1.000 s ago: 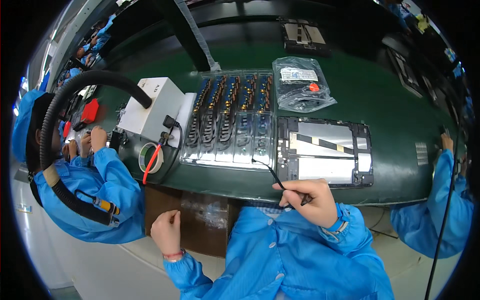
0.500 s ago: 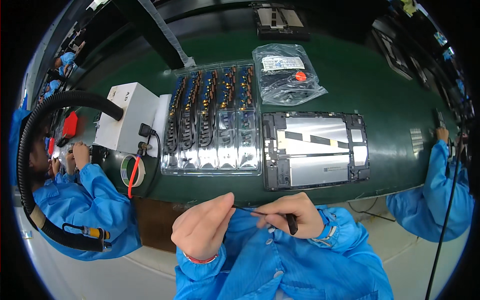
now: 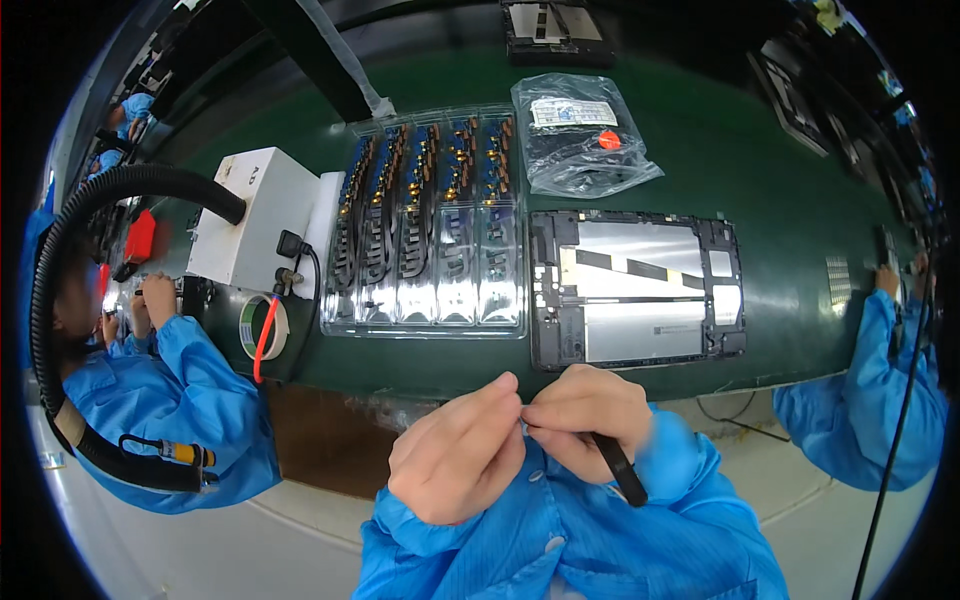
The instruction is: The person uses a black plastic pry tool to separate and adjust components on a flat electronic device, likely a tablet or laptop chassis. They repeatedly lift a black frame or bezel from the silver body, inspect the internal connections, and reposition the frame. The task involves careful handling of the device's internal parts on a green assembly table.
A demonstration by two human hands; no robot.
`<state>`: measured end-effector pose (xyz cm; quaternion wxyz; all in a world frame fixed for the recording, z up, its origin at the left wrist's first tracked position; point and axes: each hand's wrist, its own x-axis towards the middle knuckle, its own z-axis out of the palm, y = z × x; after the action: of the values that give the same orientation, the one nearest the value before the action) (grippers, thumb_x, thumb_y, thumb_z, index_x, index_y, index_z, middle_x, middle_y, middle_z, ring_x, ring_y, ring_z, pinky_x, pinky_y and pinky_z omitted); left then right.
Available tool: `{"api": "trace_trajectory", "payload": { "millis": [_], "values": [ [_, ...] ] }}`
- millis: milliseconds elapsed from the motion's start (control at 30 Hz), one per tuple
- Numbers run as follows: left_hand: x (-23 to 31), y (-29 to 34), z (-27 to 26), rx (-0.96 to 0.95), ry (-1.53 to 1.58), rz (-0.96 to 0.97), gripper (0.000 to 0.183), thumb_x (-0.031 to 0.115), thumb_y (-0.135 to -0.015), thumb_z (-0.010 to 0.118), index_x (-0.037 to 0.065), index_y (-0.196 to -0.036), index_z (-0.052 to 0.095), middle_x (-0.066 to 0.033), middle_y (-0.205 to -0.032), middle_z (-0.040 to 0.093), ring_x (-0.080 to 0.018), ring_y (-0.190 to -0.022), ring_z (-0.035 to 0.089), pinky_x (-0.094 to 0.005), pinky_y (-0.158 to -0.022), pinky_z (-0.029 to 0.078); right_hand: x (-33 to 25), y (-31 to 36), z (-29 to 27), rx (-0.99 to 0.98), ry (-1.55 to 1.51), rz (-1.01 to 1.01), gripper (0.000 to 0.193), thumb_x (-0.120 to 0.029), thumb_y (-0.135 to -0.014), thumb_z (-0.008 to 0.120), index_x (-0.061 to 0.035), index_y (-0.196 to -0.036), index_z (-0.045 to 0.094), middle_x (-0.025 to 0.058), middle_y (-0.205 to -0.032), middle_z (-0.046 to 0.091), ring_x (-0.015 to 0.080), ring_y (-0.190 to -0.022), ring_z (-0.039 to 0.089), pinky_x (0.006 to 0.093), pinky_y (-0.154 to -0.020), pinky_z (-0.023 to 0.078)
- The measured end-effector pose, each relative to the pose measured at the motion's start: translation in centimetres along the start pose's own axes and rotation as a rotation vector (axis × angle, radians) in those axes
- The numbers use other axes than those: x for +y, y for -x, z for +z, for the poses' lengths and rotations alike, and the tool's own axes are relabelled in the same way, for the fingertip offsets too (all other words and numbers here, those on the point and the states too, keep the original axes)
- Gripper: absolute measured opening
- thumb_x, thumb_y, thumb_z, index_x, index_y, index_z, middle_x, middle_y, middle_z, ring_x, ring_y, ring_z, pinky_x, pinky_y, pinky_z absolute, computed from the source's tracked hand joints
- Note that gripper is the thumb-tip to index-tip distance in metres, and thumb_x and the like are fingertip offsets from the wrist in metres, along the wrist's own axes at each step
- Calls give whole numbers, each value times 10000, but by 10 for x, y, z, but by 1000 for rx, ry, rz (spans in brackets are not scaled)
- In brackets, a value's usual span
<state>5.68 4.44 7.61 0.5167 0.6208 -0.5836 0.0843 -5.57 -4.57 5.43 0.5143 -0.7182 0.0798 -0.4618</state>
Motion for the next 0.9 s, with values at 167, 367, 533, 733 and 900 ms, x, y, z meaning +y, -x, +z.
{"api": "trace_trajectory", "payload": {
  "millis": [167,367,533,733,900],
  "values": [
    [6,1,5,79,67,25,226,-145,-624,578,-64,-834,580,-229,-809,630,-266,-732,651,-303,-653,539,-1,3,7,147,116,-188,275,-15,-585,713,-50,-855,671,65,-765,642,140,-549,579,229,-436,352],
    [11,-1,3,66,17,-52,181,-52,-582,663,-2,-746,609,-178,-829,644,-250,-681,649,-294,-613,538,-1,3,4,123,203,-258,277,-33,-566,719,-45,-839,672,63,-761,645,127,-546,577,234,-428,349],
    [-4,-23,3,19,13,-74,162,-57,-556,635,19,-700,623,-164,-837,649,-243,-746,647,-288,-674,511,-2,11,-16,117,150,-162,246,14,-588,702,-16,-828,662,90,-756,645,161,-571,600,242,-452,388],
    [-88,-80,45,-193,-375,86,81,61,-641,661,59,-721,645,-151,-1234,465,-347,-1103,455,-439,-922,357,-15,16,-40,312,68,-126,165,70,-670,627,20,-827,625,133,-720,620,205,-581,595,273,-517,447],
    [-114,-75,78,-400,-699,93,36,113,-669,652,101,-702,659,-62,-1292,421,-289,-1198,368,-588,-937,274,-11,24,-64,381,126,-140,138,39,-706,627,8,-839,609,120,-734,616,186,-616,578,276,-548,453]
  ]
}}
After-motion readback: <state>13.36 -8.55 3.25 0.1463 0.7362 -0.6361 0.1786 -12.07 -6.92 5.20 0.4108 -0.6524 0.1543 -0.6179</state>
